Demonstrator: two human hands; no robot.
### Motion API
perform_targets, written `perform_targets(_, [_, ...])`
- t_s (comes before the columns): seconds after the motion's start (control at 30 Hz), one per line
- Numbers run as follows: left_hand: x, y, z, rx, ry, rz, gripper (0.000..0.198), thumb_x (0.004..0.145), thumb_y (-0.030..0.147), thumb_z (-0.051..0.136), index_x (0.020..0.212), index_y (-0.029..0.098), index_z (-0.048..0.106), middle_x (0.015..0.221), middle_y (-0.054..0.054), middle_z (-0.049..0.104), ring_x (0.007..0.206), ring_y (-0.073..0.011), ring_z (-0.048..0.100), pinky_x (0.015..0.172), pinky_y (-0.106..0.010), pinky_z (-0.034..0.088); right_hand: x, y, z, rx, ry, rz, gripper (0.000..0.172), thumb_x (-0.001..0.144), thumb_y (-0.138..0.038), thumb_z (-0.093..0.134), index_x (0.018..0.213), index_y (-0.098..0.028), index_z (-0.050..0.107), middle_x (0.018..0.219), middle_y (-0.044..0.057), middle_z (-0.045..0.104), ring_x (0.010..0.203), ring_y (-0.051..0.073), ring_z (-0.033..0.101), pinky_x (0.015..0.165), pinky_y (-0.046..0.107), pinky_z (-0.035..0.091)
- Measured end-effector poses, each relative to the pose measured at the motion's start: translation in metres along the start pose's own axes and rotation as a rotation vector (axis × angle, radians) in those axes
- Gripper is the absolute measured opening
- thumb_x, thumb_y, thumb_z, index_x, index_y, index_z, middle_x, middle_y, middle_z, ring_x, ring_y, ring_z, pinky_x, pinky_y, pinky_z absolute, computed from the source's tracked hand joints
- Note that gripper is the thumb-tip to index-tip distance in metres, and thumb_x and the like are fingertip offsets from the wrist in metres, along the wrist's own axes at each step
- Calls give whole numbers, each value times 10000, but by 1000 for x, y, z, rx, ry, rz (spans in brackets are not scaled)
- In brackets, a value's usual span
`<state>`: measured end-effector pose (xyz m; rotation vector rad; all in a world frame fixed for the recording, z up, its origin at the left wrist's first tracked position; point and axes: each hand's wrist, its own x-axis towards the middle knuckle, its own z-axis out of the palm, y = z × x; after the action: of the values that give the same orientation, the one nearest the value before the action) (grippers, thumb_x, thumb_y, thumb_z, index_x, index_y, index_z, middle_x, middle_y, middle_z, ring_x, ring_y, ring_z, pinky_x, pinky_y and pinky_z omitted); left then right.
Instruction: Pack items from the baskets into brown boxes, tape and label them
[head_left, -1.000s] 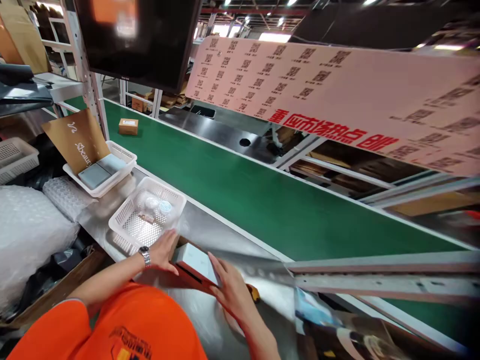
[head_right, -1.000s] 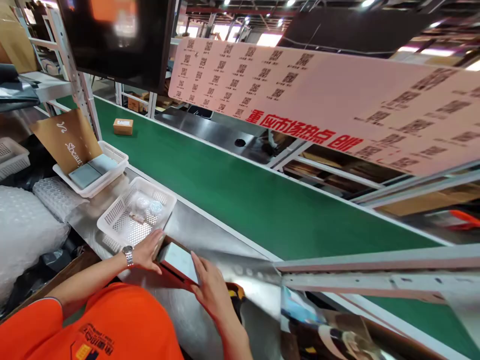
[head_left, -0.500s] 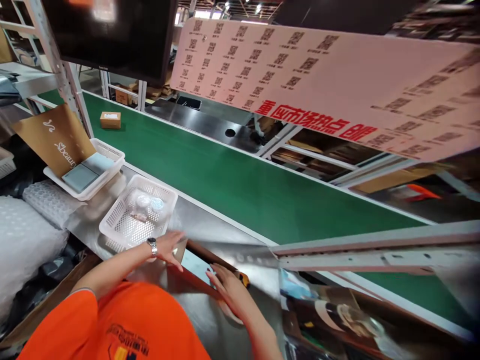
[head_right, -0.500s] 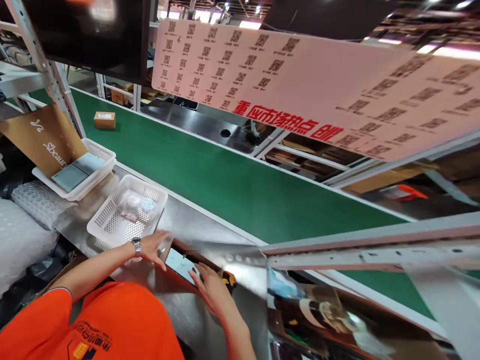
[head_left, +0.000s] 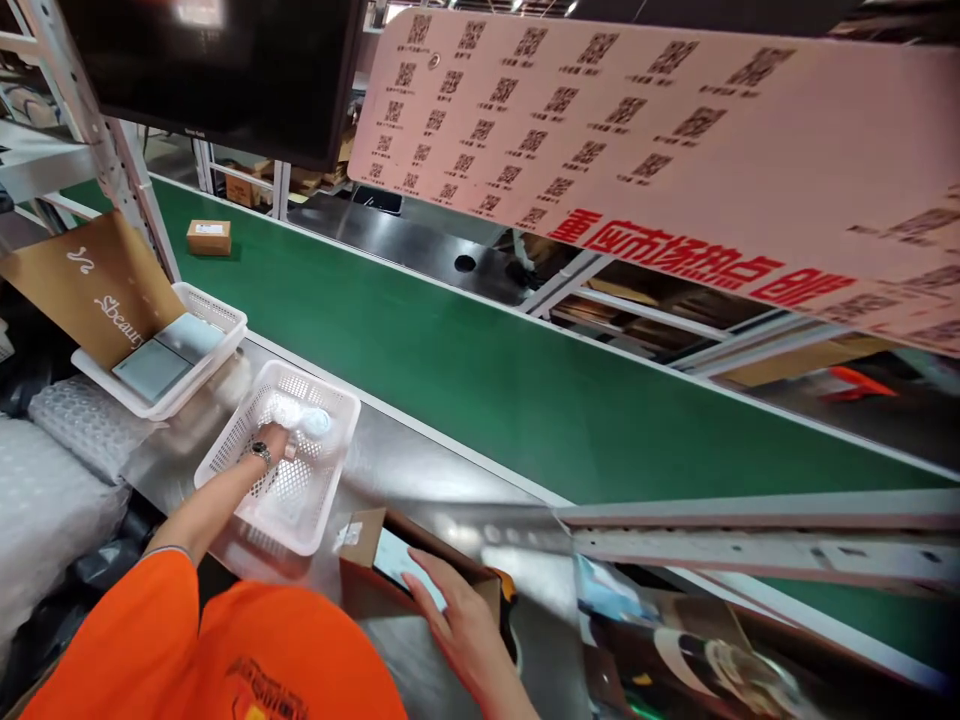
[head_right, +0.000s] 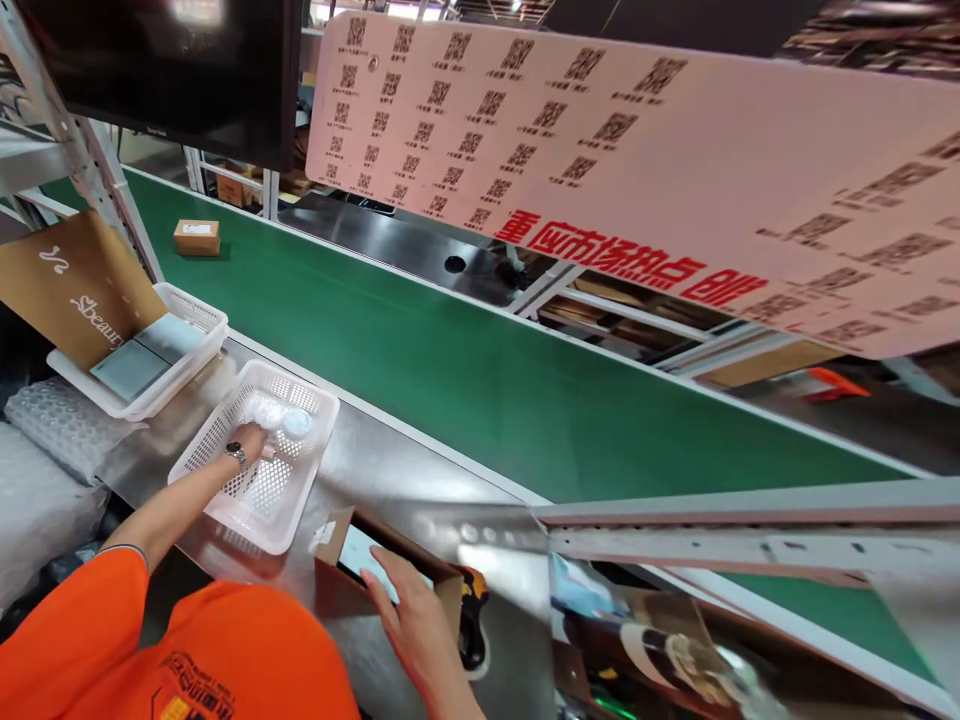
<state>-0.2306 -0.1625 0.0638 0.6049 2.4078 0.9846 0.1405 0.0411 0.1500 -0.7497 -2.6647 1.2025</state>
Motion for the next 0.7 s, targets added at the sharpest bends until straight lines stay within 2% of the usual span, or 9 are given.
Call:
perform_targets(0.13, [-10, 7, -12, -79, 25, -17, 240, 1072, 322, 617, 1043, 126, 752, 1136, -137, 784, 1152, -278, 718, 1086, -472, 569, 23, -34, 10, 73, -7, -70, 497, 975, -677, 634, 1190, -288, 858, 1274, 111, 842, 1229, 350, 783, 1126, 513, 624])
perform_targets(0.23, [-30, 19, -24, -310, -1, 4, 325, 1052, 432, 590, 988, 147, 731, 1018, -104, 798, 994, -244, 742, 935, -388, 614, 48, -53, 25, 203, -30, -42, 547, 980, -697, 636, 1219, -248, 838, 1292, 141, 828, 1198, 346, 785, 1101, 518, 628])
perform_targets(0.3, [-48, 26, -33, -645, -83, 21, 394, 961, 557, 694, 918, 165, 697, 921, -84, 787, 901, -230, 743, 844, -355, 620, 68, -61, 40, 316, -2, 17, 640, 943, -737, 669, 1328, -239, 785, 1414, 161, 773, 1262, 356, 755, 1125, 545, 608])
perform_targets(0.37, [-65, 30, -42, -978, -207, 41, 474, 842, 621, 820, 844, 175, 658, 804, -59, 739, 805, -210, 725, 797, -339, 613, 90, -67, 54, 429, 70, 53, 804, 880, -772, 730, 1495, -257, 676, 1628, 165, 621, 1464, 369, 625, 1227, 571, 524])
perform_targets(0.43, [-77, 30, -53, -1130, -315, 62, 516, 751, 609, 915, 787, 178, 633, 717, -23, 669, 701, -172, 676, 777, -341, 613, 110, -72, 65, 537, 94, 74, 970, 806, -799, 791, 1604, -293, 570, 1763, 143, 461, 1615, 366, 453, 1310, 580, 418])
perform_targets(0.5, [-84, 25, -63, -1160, -396, 64, 527, 695, 570, 973, 765, 173, 634, 689, -2, 628, 644, -145, 627, 771, -362, 620, 127, -80, 71, 645, 18, 94, 1034, 744, -815, 836, 1612, -325, 562, 1772, 125, 451, 1636, 366, 415, 1320, 582, 387])
perform_targets(0.6, [-85, 10, -77, -1099, -497, 49, 544, 661, 560, 1005, 764, 162, 649, 683, -5, 631, 644, -153, 629, 752, -370, 606, 141, -95, 72, 738, -205, 66, 822, 732, -767, 880, 1403, -313, 744, 1535, 113, 700, 1454, 356, 602, 1220, 540, 480])
perform_targets(0.67, [-80, 0, -84, -1041, -491, 36, 558, 659, 585, 1000, 787, 154, 670, 699, -16, 660, 661, -158, 641, 727, -333, 570, 143, -105, 73, 717, -368, 39, 581, 759, -713, 886, 1109, -252, 843, 1172, 90, 831, 1151, 308, 724, 1062, 467, 554])
perform_targets(0.7, [-76, -5, -87, -1006, -454, 23, 560, 659, 589, 997, 800, 148, 681, 709, -20, 673, 663, -152, 636, 712, -311, 547, 143, -109, 74, 694, -424, 37, 512, 772, -697, 881, 965, -224, 842, 990, 67, 825, 987, 268, 724, 967, 424, 562])
